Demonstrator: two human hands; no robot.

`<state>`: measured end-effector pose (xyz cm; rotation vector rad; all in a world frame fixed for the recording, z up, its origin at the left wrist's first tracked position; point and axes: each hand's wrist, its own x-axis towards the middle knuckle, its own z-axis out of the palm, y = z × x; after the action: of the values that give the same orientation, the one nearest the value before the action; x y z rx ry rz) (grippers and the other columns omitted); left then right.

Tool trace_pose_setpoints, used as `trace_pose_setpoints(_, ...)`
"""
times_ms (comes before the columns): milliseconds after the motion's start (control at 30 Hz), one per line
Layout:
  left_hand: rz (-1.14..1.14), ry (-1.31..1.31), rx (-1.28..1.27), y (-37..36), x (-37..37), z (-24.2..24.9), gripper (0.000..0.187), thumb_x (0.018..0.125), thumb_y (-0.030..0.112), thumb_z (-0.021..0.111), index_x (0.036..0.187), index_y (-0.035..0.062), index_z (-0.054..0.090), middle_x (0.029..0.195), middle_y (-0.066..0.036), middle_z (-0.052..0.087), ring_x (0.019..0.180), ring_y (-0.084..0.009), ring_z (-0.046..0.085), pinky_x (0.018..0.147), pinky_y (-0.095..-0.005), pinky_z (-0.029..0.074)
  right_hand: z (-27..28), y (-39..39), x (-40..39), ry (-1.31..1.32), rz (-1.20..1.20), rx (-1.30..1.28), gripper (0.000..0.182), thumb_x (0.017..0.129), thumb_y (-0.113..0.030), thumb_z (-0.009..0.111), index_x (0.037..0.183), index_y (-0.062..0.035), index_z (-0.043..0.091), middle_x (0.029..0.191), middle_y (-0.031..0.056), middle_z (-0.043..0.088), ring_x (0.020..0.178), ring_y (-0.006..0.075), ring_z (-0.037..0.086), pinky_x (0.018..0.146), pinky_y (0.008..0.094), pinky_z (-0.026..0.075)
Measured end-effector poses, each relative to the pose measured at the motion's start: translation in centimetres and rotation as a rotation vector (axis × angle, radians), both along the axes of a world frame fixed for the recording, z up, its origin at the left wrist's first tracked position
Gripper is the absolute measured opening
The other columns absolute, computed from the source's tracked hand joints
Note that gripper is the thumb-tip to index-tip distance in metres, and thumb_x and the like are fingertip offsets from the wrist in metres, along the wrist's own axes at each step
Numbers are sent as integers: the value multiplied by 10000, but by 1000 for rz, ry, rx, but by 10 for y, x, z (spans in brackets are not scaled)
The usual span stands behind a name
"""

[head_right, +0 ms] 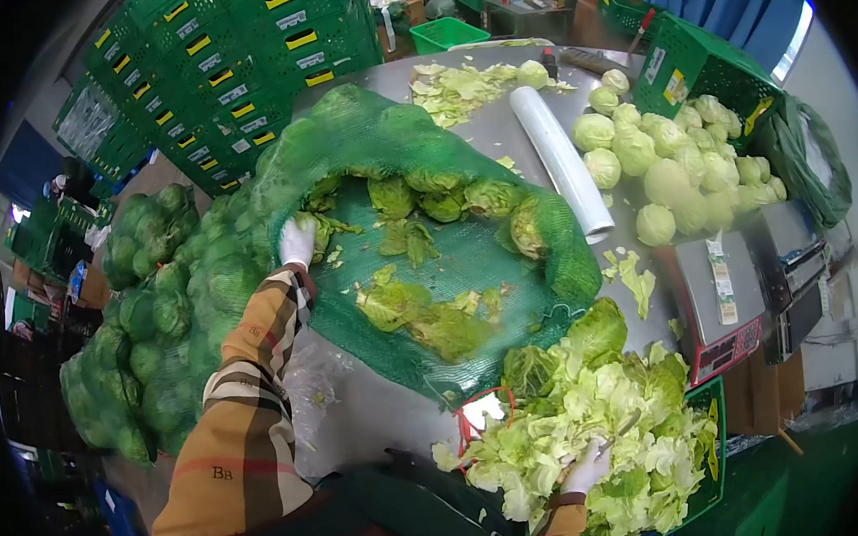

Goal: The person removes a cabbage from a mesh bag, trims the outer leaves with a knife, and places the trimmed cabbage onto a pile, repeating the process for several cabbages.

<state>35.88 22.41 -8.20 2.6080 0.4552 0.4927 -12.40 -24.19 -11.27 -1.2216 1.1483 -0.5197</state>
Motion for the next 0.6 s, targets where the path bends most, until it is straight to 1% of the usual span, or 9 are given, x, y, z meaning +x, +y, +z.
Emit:
trace_pose_setpoints(67, 17, 107, -46, -20, -13, 34, 564, 810, 452, 664, 1155, 8, 626, 1084, -254, 647, 1032, -410, 612, 892, -474, 480, 15, 8, 9, 15, -30, -9, 111, 971, -204, 505, 977, -103, 552, 657, -5, 481, 372, 118, 442, 296, 259, 329)
trace_pose_setpoints(200, 162, 181, -225, -19, -23, -8, 602, 733, 529, 699, 1028, 5, 688, 1030, -257, 670, 1000, -415, 632, 877, -467, 492, 31, 16, 20, 45, -75, -30, 94, 954, -176, 534, 929, -103, 587, 721, -18, 503, 412, 90, 422, 354, 239, 337)
trace_pose_setpoints(233, 143, -22, -155, -19, -28, -20, 621, 736, 562, 679, 1003, 2, 706, 1000, -266, 673, 984, -414, 643, 866, -457, 499, 37, 19, 22, 38, -96, -15, 89, 952, -173, 539, 927, -102, 588, 723, -18, 501, 410, 91, 424, 350, 238, 327)
trace_pose_setpoints(300, 161, 331, -162, -2, -16, -23, 635, 733, 568, 681, 995, -9, 708, 990, -260, 679, 964, -407, 654, 854, -451, 505, 38, 16, 16, 70, -78, 29, 98, 951, -153, 545, 956, -71, 599, 772, -19, 521, 533, 89, 480, 479, 236, 397)
trace_pose_setpoints(400, 153, 299, -172, 11, -14, -17, 626, 723, 551, 691, 999, -11, 709, 1005, -243, 687, 976, -385, 660, 858, -444, 506, 11, 4, 6, 78, -41, -120, 144, 947, -102, 537, 1019, 4, 602, 892, -12, 556, 822, 92, 483, 790, 270, 395)
trace_pose_setpoints(500, -100, 170, -441, 2, -38, 2, 585, 728, 475, 731, 1038, -20, 692, 1004, -178, 713, 937, -321, 682, 852, -413, 508, 3, 4, 4, -28, -31, -154, 137, 946, -113, 543, 1024, -16, 602, 870, -12, 551, 748, 90, 494, 701, 255, 419)
trace_pose_setpoints(533, -279, -18, -583, -8, -56, 5, 521, 711, 365, 797, 1051, -13, 686, 1006, -142, 714, 927, -270, 671, 866, -386, 500, 6, 4, 2, -21, -33, -42, 148, 942, -129, 556, 1045, -32, 598, 845, -9, 543, 669, 85, 490, 579, 238, 424)
trace_pose_setpoints(567, -332, 15, -601, -35, -91, 52, 641, 674, 294, 854, 1175, -22, 609, 1073, -146, 679, 969, -255, 643, 884, -366, 495, 10, 7, 6, 32, -65, -79, 117, 936, -151, 574, 1008, -59, 589, 799, -17, 525, 606, 75, 473, 469, 228, 389)
trace_pose_setpoints(600, -405, -162, -574, -47, -102, 43, 808, 631, 264, 895, 1265, -47, 502, 1177, -169, 608, 1052, -246, 604, 905, -344, 489, 4, 6, 7, -7, -88, -89, 85, 930, -161, 591, 952, -79, 583, 766, -32, 508, 618, 65, 470, 460, 228, 378)
